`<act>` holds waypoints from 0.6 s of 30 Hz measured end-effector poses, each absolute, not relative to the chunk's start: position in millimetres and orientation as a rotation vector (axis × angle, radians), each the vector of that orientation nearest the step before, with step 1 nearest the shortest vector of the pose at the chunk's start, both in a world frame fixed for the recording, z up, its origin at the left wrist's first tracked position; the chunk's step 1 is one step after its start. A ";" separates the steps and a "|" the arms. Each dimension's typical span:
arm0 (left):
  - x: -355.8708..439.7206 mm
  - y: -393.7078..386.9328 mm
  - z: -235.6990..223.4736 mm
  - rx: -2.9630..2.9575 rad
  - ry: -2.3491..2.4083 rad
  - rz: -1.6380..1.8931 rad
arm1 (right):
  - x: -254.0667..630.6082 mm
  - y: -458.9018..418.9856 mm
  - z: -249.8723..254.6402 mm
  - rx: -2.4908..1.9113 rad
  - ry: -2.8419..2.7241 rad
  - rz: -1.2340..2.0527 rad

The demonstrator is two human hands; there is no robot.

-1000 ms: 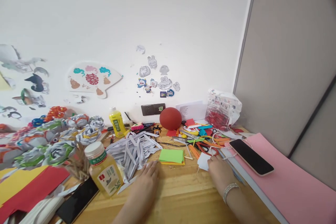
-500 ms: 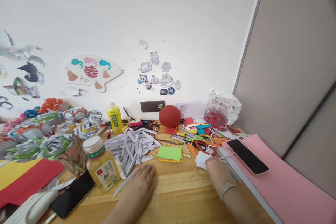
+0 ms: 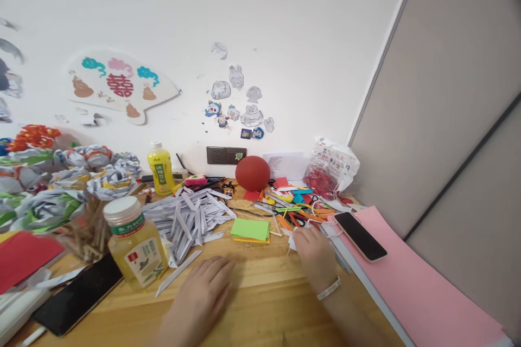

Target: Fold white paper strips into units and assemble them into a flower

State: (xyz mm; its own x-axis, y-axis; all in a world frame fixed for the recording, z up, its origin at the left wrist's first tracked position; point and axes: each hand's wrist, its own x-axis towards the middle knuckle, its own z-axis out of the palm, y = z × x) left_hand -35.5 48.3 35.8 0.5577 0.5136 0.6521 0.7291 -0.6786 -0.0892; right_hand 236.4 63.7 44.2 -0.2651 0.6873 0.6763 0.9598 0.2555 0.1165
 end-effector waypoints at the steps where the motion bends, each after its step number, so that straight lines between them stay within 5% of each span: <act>1: -32.5 46.4 36.2 -2.437 -0.998 -0.885 | 228.2 61.8 40.7 -1.408 -2.073 -0.708; 10: -8.5 32.6 15.3 -2.622 -1.025 -0.691 | 163.8 40.2 -0.7 -0.934 -2.497 -0.541; 18: -16.7 33.2 9.9 -2.648 -1.037 -0.600 | 188.1 39.6 29.4 -1.005 -2.660 -0.021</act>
